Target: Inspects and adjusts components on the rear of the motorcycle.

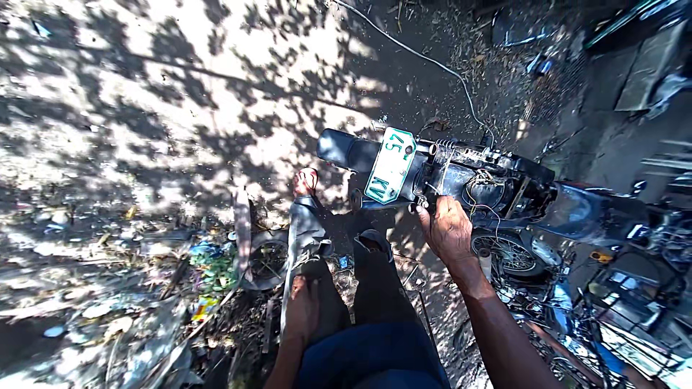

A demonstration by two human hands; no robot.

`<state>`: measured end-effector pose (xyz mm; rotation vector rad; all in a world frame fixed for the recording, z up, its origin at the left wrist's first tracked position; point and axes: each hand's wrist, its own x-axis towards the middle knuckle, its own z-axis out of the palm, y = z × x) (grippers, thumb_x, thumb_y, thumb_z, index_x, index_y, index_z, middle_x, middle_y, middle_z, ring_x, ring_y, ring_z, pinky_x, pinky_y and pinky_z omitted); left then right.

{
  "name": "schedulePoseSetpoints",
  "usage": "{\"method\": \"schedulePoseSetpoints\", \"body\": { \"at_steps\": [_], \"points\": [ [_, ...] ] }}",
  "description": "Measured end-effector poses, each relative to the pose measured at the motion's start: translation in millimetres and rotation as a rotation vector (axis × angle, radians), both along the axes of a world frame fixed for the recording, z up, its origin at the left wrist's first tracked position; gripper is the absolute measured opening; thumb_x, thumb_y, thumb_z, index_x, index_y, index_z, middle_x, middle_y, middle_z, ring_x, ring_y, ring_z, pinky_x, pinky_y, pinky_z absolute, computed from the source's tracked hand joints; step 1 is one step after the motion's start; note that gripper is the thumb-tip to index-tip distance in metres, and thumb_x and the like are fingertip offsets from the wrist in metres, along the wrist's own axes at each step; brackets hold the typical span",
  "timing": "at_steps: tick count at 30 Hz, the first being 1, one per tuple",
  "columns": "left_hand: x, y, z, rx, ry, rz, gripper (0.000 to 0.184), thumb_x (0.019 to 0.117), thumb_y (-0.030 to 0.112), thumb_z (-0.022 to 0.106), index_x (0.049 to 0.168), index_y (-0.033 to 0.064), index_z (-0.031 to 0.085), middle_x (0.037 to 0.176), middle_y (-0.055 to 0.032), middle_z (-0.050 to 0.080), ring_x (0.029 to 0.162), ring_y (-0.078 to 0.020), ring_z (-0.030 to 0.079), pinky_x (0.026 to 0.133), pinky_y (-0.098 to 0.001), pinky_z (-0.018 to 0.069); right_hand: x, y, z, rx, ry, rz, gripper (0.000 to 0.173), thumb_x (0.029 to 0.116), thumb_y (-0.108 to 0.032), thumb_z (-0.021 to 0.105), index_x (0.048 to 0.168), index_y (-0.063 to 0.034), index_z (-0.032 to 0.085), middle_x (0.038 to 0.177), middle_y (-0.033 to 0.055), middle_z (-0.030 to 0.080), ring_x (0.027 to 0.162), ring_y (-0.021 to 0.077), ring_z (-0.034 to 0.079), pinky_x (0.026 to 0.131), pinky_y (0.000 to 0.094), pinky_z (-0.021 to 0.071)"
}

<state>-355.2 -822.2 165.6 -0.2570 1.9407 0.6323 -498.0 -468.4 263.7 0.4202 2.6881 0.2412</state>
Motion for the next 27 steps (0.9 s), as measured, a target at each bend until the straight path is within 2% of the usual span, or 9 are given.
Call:
{"method": "schedulePoseSetpoints", "body": {
  "at_steps": [2, 4, 9, 12, 14, 17, 20, 23, 27],
  "points": [
    [-0.2, 0.5, -0.4, 0.003, -0.002, 0.005, 0.05, 0.1091, 0.035, 0.041, 0.142, -0.0008, 0.053, 0.137, -0.0234, 0.061, 0.129, -0.0359, 0.06, 0.11, -0.0541, 0.0457, -2.6, -2.2, -6.0, 0.007, -0.074, -0.004, 0.043, 0.1029, -0.038, 0.046, 0.107, 0.0005, 0.064, 0.112, 0.0207, 0.066, 0.11, 0.0368, 0.066, 0.088, 0.0513, 0.0549],
    [-0.8, 0.4, -1.9, 0.015, 0.019, 0.025, 0.048, 0.1089, 0.034, 0.042, 0.14, -0.0007, 0.055, 0.135, -0.0229, 0.062, 0.127, -0.036, 0.061, 0.108, -0.0539, 0.0471, -5.8, -4.2, -13.8, 0.035, -0.109, -0.027, 0.039, 0.1051, -0.034, 0.043, 0.1, -0.0029, 0.066, 0.105, 0.0174, 0.068, 0.106, 0.0353, 0.067, 0.085, 0.0509, 0.0555],
    [-3.0, -0.5, -1.4, 0.014, 0.023, 0.028, 0.048, 0.109, 0.036, 0.042, 0.138, 0.0004, 0.056, 0.133, -0.0228, 0.063, 0.124, -0.0367, 0.063, 0.105, -0.055, 0.0495, -22.7, -10.3, 0.4, 0.059, -0.397, -0.278, 0.072, 0.1065, -0.062, 0.024, 0.097, -0.0091, 0.072, 0.092, 0.0166, 0.075, 0.096, 0.0362, 0.073, 0.079, 0.0564, 0.0552],
    [-4.2, 0.6, -1.6, 0.001, 0.0, 0.003, 0.05, 0.1092, 0.037, 0.041, 0.14, -0.0009, 0.055, 0.134, -0.024, 0.062, 0.124, -0.0377, 0.062, 0.105, -0.056, 0.0489, -17.8, -11.4, 6.5, 0.045, -0.274, -0.247, 0.072, 0.1021, -0.067, 0.036, 0.107, -0.0041, 0.071, 0.107, 0.0193, 0.072, 0.103, 0.037, 0.071, 0.082, 0.0559, 0.0561],
    [-5.4, 1.1, -1.0, 0.001, -0.011, 0.005, 0.05, 0.1092, 0.036, 0.042, 0.139, -0.002, 0.055, 0.134, -0.0249, 0.062, 0.125, -0.0378, 0.062, 0.106, -0.0561, 0.0479, -10.9, -10.1, -0.9, 0.022, -0.117, -0.146, 0.057, 0.102, -0.053, 0.045, 0.108, -0.0007, 0.067, 0.112, 0.0204, 0.068, 0.108, 0.0368, 0.068, 0.083, 0.0527, 0.0569],
    [-8.3, 2.0, 1.2, 0.001, -0.017, 0.017, 0.048, 0.109, 0.034, 0.043, 0.138, -0.0022, 0.056, 0.134, -0.0244, 0.063, 0.125, -0.0375, 0.062, 0.107, -0.0554, 0.0481, -4.4, -10.2, -16.3, 0.061, -0.023, -0.063, 0.039, 0.1053, -0.034, 0.044, 0.097, -0.0022, 0.064, 0.099, 0.0178, 0.067, 0.098, 0.0352, 0.069, 0.077, 0.0501, 0.0569],
    [-6.7, 1.2, 0.2, 0.004, -0.013, 0.015, 0.049, 0.1094, 0.034, 0.042, 0.139, -0.003, 0.055, 0.135, -0.0249, 0.062, 0.126, -0.0375, 0.061, 0.108, -0.055, 0.0465, -6.6, -9.6, -15.5, 0.069, -0.093, -0.158, 0.064, 0.1087, -0.051, 0.031, 0.082, -0.005, 0.067, 0.073, 0.0167, 0.069, 0.074, 0.0371, 0.072, 0.06, 0.0541, 0.0553],
    [-5.7, 1.5, -1.4, 0.007, -0.011, 0.017, 0.049, 0.1092, 0.034, 0.042, 0.138, -0.0023, 0.056, 0.134, -0.0249, 0.062, 0.126, -0.0378, 0.061, 0.108, -0.0555, 0.0467, -11.4, -8.4, -0.9, 0.002, -0.221, -0.266, 0.074, 0.103, -0.067, 0.033, 0.087, -0.0046, 0.07, 0.081, 0.0181, 0.071, 0.083, 0.0386, 0.073, 0.069, 0.0566, 0.0558],
    [-5.0, 1.6, -1.1, 0.004, -0.009, 0.011, 0.049, 0.1092, 0.035, 0.042, 0.139, -0.0022, 0.056, 0.135, -0.0241, 0.062, 0.127, -0.0371, 0.061, 0.108, -0.0543, 0.0465, 3.1, -1.2, -7.8, -0.055, -0.02, -0.075, 0.055, 0.101, -0.054, 0.046, 0.099, -0.0019, 0.064, 0.1, 0.0179, 0.066, 0.099, 0.0357, 0.067, 0.077, 0.0507, 0.0567]
  ]
}}
